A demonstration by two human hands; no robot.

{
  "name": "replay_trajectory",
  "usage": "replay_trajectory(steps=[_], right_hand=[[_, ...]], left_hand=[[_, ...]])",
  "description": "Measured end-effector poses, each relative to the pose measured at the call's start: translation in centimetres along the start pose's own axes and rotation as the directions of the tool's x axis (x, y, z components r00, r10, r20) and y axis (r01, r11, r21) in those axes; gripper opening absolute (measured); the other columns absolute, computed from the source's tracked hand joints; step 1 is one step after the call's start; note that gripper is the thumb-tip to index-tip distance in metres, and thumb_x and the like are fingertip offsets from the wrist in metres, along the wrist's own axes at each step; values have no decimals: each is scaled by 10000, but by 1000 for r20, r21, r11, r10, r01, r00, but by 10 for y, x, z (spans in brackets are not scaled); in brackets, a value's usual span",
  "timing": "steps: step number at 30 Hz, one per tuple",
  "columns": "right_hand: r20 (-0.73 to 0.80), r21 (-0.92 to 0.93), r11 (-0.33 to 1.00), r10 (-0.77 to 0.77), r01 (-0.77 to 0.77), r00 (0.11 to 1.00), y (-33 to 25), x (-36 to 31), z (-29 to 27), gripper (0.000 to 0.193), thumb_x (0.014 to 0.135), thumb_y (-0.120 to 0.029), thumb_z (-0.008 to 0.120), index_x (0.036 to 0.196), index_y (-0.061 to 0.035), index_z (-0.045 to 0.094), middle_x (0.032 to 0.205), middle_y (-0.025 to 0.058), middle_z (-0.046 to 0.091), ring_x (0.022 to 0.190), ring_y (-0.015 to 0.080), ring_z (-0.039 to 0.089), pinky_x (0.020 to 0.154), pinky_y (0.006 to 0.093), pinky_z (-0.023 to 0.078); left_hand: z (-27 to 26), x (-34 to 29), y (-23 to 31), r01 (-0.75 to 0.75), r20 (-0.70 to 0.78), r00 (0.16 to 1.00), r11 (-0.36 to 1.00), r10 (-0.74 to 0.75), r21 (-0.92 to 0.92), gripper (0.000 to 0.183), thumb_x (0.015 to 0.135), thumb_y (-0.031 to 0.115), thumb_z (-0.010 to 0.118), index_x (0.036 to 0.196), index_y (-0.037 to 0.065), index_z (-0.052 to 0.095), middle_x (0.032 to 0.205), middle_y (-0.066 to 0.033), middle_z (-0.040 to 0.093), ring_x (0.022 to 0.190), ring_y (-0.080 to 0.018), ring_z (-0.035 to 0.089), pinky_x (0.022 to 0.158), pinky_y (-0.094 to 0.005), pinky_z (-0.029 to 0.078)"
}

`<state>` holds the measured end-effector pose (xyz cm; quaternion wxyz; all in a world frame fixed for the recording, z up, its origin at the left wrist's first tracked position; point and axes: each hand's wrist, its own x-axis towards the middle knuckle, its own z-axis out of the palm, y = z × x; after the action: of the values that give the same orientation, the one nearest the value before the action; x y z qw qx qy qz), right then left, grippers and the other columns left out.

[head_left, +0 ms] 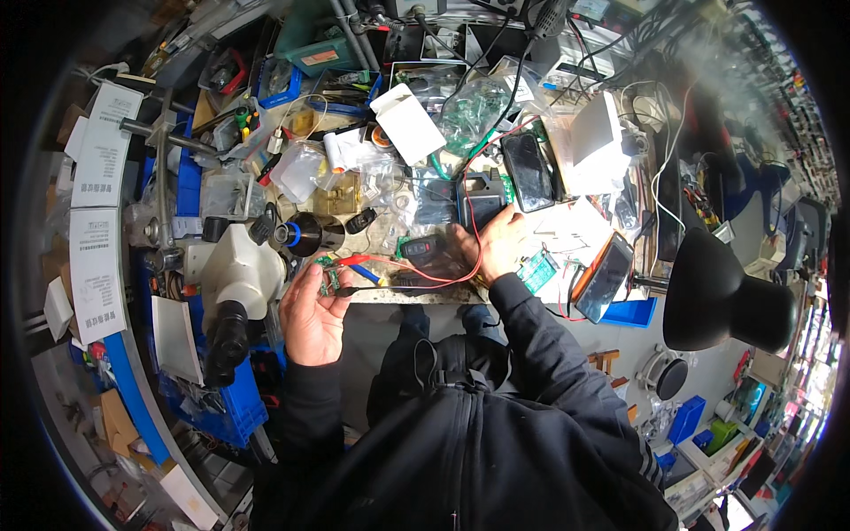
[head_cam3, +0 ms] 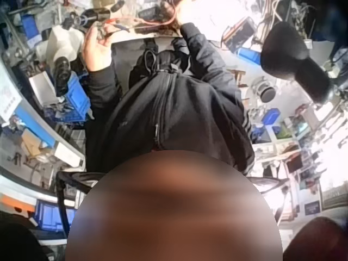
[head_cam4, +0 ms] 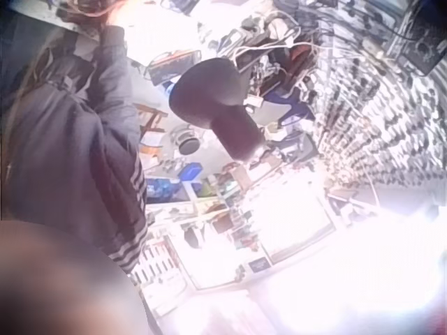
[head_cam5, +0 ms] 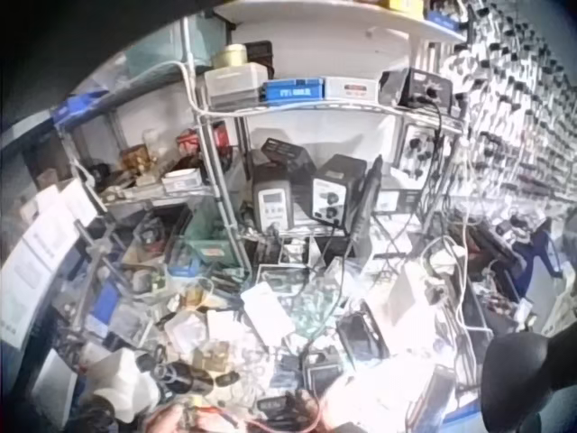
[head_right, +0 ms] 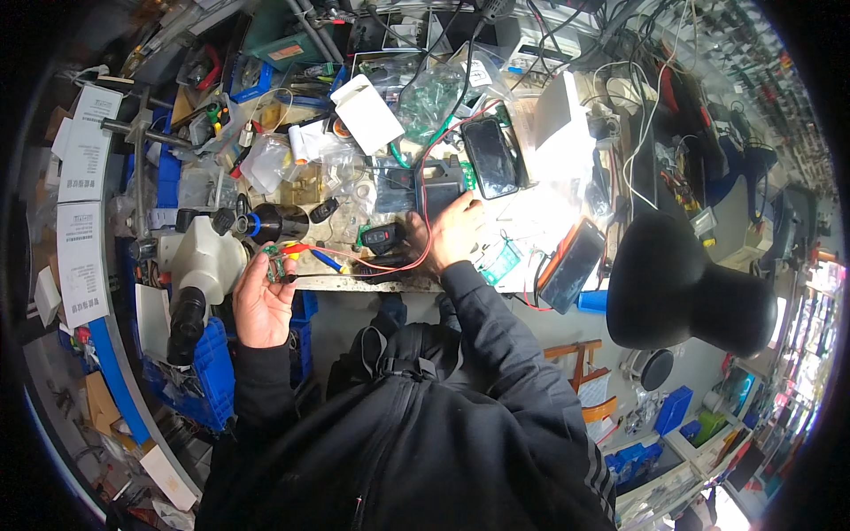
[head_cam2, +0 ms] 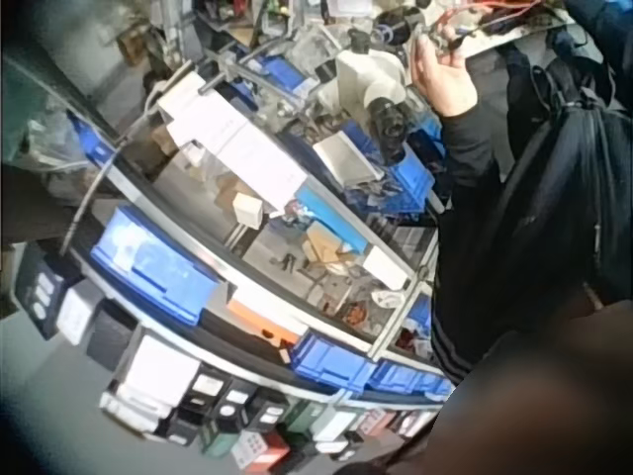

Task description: The person tests a small green circuit board by connecting red and black wires to a power supply and observing the board's response. They repeatedly connect and disconnect the wires, adjust the power supply, and move between workstations. The person also handles a handheld diagnostic device and a small yellow component.

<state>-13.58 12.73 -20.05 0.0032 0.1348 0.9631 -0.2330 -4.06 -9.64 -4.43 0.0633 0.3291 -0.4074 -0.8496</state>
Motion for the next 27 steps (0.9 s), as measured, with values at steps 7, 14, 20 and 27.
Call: replay_trajectory(steps=[7,14,20,27], right_hand=[[137,-91,983,173,-162,975,-8,23,4,949,604,-533,800,1200,66,368,1158,237,446,1116,397,438,943,484,361],[92,-101,981,173,-164,981,-20,33,9,947,587,-530,792,1188,76,382,1164,237,452,1117,396,451,945,469,374],[-10,-163,984,74,-75,997,-23,22,18,972,579,-471,756,1251,110,360,1127,229,446,1072,381,458,909,468,386],[44,-235,970,75,-63,996,-27,22,20,970,593,-497,711,1256,119,361,1100,211,449,1026,348,467,891,440,377]], left_hand=[[-4,-1,-2,12,-28,1000,1000,-12,5,234,939,136,549,1124,-2,584,945,-116,674,795,-200,682,664,-288,587],[-4,1,-5,26,-68,997,1000,-25,16,248,942,157,548,1135,3,579,949,-115,676,801,-192,683,646,-284,591],[-3,1,-2,18,-82,996,1000,-17,7,244,944,148,541,1132,-2,583,979,-126,674,799,-192,683,640,-280,585],[-2,1,1,12,-72,997,997,-17,-72,203,927,98,566,1087,-24,593,935,-142,666,785,-244,683,700,-324,591]])
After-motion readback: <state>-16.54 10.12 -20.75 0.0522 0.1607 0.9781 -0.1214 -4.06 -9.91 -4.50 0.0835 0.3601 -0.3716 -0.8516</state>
